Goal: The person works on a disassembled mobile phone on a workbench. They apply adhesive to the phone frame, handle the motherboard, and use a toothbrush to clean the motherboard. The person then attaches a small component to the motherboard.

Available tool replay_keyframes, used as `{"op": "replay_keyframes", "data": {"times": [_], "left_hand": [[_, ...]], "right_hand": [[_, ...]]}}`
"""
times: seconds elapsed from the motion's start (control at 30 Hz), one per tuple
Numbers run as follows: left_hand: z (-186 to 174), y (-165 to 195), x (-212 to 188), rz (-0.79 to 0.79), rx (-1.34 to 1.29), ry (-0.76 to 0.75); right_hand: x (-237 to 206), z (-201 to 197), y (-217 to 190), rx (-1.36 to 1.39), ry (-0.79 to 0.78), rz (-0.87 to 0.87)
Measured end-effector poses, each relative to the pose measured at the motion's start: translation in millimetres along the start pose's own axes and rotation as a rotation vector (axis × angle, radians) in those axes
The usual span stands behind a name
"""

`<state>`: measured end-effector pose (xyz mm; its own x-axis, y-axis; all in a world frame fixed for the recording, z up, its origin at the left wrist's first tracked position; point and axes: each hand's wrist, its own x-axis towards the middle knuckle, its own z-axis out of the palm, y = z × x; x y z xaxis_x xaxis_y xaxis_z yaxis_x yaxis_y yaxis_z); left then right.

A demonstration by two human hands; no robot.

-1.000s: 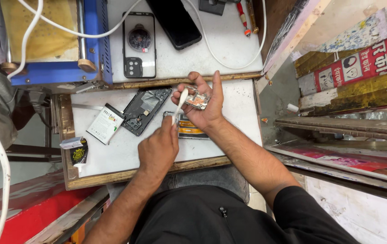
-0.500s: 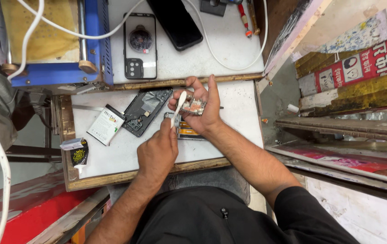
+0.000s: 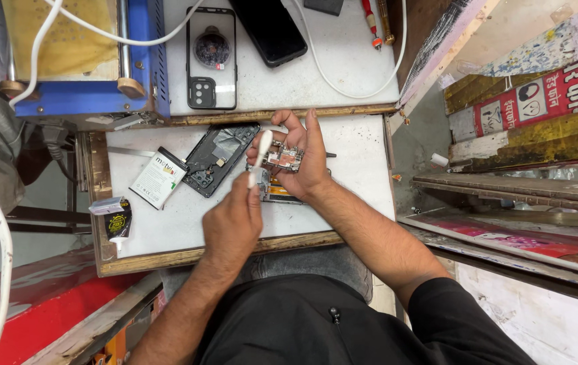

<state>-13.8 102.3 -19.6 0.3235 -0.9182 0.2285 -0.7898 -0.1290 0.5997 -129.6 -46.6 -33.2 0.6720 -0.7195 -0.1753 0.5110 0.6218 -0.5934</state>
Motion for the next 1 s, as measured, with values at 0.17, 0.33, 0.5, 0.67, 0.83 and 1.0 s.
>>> {"op": "replay_keyframes", "data": {"times": [0.17,0.33,0.5,0.67,0.83,1.0], "left_hand": [[-63.6,-45.2,17.2,0.023,0.285,0.114],[-125.6,-97.9,28.0,0.02,0.662,0.062],[-116.8,-126.9,47.3,-0.044,0.681,0.059],[-93.7,-143.0,60.4,-0.17,0.73,0.006],[-86.6,-133.7,64.9,-0.255,0.733,-0.02],[-89.6,-80.5,52.3,-0.046,0.409,0.007]], "right_hand": [[10.1,-3.5,-5.1,0.018,0.119,0.028],[10.4,-2.5,-12.9,0.032,0.079,0.038],[7.4,5.8,-13.0,0.023,0.007,0.055],[5.8,7.5,-16.8,0.045,0.003,0.099],[5.1,4.6,-16.0,0.122,-0.103,0.148],[7.2,-0.3,-16.4,0.089,-0.184,0.232]]}}
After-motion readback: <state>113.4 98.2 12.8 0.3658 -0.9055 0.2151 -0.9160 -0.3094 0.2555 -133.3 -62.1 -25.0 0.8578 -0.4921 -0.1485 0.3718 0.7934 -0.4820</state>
